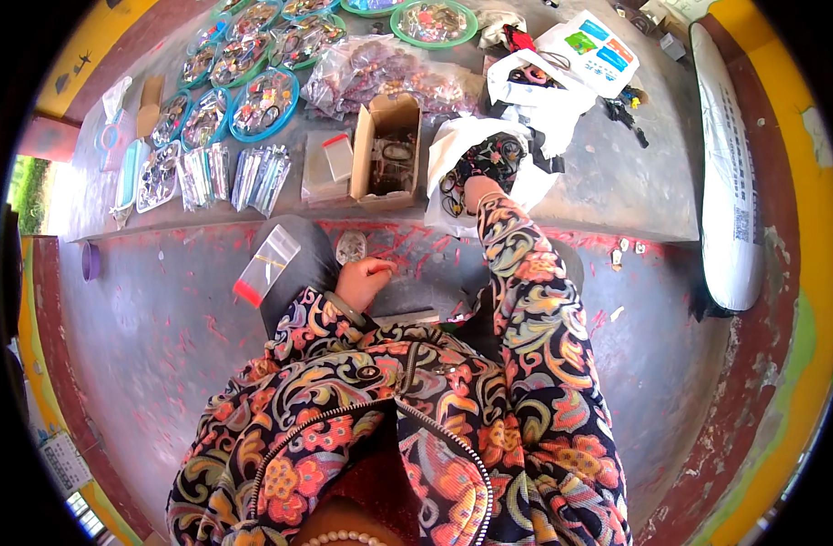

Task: The person sits on the floor and assembles small keychains by hand. They pick up small metal charms and plastic rings, link them together, and place the finished items into a small plastic bag. The workspace is cluttered with trays of components and packaging materials.

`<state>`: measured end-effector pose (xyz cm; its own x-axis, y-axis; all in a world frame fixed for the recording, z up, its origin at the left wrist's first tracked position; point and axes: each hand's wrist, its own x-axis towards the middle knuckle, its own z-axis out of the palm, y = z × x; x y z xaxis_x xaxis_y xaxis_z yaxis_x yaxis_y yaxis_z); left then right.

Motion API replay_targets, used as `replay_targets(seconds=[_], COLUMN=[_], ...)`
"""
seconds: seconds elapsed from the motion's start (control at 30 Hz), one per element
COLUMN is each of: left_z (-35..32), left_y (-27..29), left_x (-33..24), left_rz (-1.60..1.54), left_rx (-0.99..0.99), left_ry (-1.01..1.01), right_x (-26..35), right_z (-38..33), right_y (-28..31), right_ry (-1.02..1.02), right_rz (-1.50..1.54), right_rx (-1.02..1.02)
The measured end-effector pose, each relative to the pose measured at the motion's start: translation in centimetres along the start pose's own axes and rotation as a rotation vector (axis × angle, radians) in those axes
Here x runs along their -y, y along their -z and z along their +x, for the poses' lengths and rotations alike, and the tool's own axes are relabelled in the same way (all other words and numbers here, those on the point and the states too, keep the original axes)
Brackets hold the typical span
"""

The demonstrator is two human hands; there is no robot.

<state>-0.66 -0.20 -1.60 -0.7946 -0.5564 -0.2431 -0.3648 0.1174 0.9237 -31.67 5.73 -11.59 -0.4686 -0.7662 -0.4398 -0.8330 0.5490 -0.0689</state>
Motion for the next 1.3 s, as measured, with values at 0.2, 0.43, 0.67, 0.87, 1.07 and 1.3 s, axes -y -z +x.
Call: replay_targets(seconds=[0.2,0.43,0.67,0.87,1.07,1.3], left_z=[-0.6,-1.4,-1.3,-1.6,-1.7,-1.3], left_y=[0.2,1.7,1.7,1.6,1.7,2.4], left_x=[-0.5,-2.4,-2.1,-1.5,-1.9,-1.7], left_rz=[-0.118,-0.409,-0.504,-0.629,-0.66,-0.839], left_rx=[0.03,0.257,0.387,0.393,0.463,0.522], left_ry=[0.062,0.156,0.179,0.283,0.337,0.371], right_x=[0.7,5.5,8.6,10.4,10.9,11.2], right_z=[-5.8,-14.3,-18.1,-20.6,-21.2,-21.1], right_y=[9.8,10.0,6.5,7.6,6.5,6.5], right_ry=[0.135,0.228,0.185,0.499,0.549,0.608], right_rz=[0.764,1.301,1.33,0.695,0.28,0.236], right_rx=[0.149,0.214,0.291,-0.132,-0.145,-0.222])
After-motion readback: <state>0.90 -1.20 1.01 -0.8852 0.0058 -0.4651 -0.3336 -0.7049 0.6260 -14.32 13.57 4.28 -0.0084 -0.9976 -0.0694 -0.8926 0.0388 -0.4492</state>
